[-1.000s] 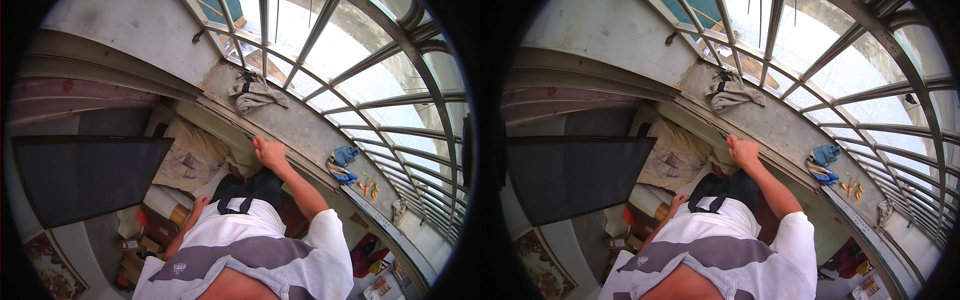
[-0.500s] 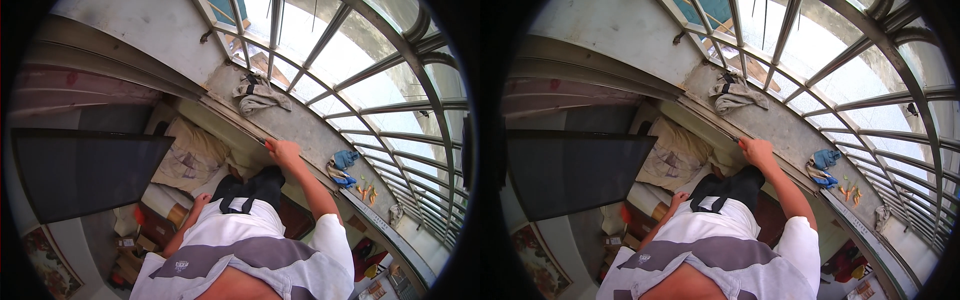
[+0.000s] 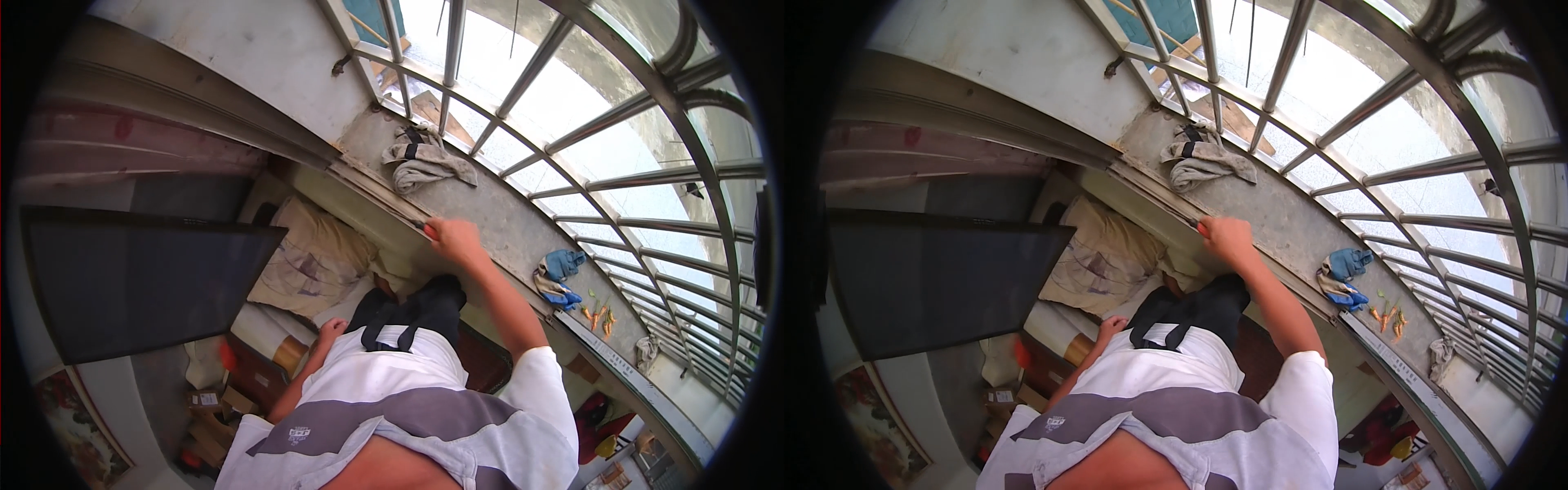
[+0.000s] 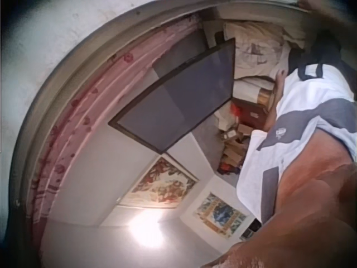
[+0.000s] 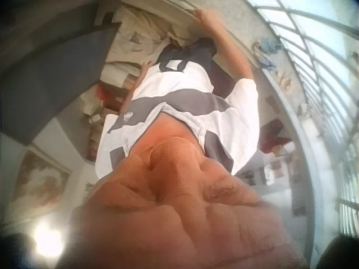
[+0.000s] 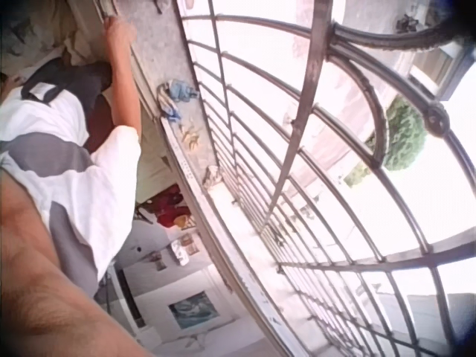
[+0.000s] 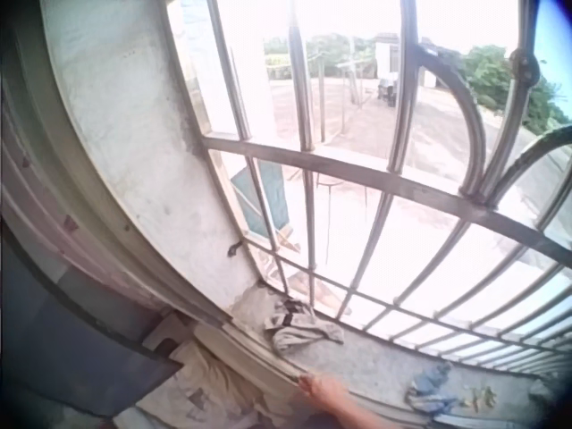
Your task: Wipe the window frame and glass using a cloth.
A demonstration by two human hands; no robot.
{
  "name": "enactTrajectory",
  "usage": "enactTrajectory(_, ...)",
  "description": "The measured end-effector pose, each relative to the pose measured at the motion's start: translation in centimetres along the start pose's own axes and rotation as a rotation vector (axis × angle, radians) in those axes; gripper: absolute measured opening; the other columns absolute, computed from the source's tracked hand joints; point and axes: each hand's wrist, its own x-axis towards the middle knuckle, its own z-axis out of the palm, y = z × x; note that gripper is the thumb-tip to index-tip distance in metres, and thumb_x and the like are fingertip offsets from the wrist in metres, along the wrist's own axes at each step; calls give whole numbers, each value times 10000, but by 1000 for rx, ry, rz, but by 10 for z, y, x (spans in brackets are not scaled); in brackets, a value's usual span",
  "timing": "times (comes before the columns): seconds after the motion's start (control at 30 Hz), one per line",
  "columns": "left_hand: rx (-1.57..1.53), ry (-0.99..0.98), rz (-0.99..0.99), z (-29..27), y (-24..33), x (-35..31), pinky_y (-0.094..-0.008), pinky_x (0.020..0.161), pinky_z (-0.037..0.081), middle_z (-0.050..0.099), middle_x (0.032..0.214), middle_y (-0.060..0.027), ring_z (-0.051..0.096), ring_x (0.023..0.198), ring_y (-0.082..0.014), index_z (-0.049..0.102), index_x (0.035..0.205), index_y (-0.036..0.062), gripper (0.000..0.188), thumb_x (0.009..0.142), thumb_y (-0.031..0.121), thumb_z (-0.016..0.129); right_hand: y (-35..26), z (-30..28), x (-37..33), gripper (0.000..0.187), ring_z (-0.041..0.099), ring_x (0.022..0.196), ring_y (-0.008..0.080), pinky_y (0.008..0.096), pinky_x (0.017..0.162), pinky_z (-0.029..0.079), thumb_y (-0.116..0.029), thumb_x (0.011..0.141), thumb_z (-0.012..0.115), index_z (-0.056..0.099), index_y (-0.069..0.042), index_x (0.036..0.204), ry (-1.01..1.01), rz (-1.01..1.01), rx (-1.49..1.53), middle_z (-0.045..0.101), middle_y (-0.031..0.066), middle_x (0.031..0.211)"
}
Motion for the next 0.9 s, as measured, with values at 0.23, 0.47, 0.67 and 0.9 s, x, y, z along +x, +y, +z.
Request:
enactTrajectory(0.23,-4,10,-15,4,-3,0,-233,624,439,621,746,-22,535,683,-86,634,898,28,185,803,176,574,-20,3,14,269,599,725,310,435,597,456,-221,709,554,571,-182,974,-95,29,0,619,125,765)
enactTrajectory(0.47,-69,6,-11,3,1,-9,-261,613,446,595,705,-43,530,645,-108,623,873,27,207,786,209,577,-45,31,75,141,596,641,313,433,539,442,-231,748,525,571,-136,841,87,-63,36,605,125,673)
enactTrajectory(0.67,-24,42,-28,3,0,-10,-236,626,443,617,748,-41,538,681,-90,639,877,28,169,793,159,572,-26,-5,22,197,599,679,309,440,572,450,-242,698,569,579,-159,877,-65,13,-18,610,122,698)
enactTrajectory(0.9,-4,54,-52,3,10,-8,-245,619,448,625,740,-41,550,665,-102,635,879,30,180,793,173,569,-43,31,16,213,600,609,305,425,520,449,-236,697,576,545,-109,866,96,34,-2,604,129,635)
